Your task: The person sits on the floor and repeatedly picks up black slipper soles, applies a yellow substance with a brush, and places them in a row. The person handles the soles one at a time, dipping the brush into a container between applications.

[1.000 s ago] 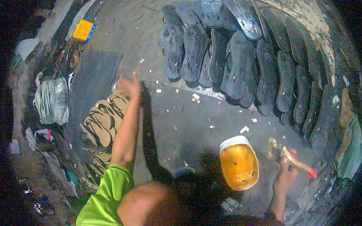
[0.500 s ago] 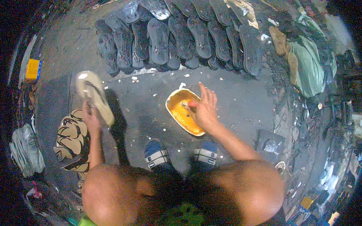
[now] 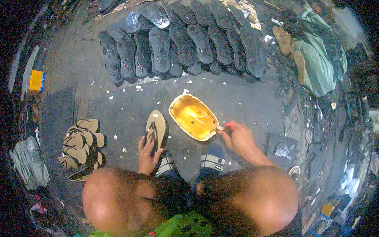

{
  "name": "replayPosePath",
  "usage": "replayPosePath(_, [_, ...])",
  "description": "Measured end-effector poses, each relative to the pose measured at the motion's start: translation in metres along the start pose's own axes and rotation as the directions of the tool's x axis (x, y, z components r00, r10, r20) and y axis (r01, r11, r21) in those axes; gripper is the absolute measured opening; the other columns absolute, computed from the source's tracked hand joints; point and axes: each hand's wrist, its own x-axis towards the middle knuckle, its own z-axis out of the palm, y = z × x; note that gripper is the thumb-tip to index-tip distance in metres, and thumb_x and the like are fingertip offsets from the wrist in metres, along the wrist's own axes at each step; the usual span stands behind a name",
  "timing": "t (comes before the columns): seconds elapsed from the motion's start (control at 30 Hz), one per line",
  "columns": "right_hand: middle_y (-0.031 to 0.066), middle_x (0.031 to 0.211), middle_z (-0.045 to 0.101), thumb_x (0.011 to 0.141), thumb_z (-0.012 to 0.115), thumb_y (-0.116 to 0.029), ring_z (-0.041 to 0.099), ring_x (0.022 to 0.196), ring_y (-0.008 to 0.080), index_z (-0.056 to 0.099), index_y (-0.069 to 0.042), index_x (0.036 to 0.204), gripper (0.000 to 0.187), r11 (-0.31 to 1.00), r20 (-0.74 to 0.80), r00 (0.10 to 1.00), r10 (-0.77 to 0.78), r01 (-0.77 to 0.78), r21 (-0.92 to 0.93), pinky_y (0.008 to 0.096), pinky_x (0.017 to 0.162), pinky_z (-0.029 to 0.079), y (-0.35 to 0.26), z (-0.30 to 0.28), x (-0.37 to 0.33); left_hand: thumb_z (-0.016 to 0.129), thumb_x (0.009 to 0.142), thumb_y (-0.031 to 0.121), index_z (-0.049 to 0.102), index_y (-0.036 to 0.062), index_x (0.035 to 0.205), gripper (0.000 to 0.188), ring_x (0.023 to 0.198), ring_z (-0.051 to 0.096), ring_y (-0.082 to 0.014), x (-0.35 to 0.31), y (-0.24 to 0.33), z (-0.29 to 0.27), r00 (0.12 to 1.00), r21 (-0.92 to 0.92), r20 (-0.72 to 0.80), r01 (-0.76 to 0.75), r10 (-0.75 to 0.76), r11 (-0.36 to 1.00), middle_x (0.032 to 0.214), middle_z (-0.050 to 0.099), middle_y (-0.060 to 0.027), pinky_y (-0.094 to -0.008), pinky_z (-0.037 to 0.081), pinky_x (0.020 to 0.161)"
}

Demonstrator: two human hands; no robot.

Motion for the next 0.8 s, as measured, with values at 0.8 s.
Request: replayPosePath(0.8, [0.0086,0.099,0.071,0.092,0.067,-0.026,0.062,0.088,0.0089,0.070,0.003,0.106,0.032,0.529,-0.400,0.913,0.076,0.303,0.793,0.0257,0.077,0.049,-0.118,-0.079,0.120,0.033,0.105,0.035,0.033,0.0081,0.147,0.051,0.124,0.052,-0.0241,0.140,0.126,-0.103,0.945,-0.888,0.307,0.328,0.115,-0.323,0.137,0.051,-0.0095,-0.0359,0.039,0.107])
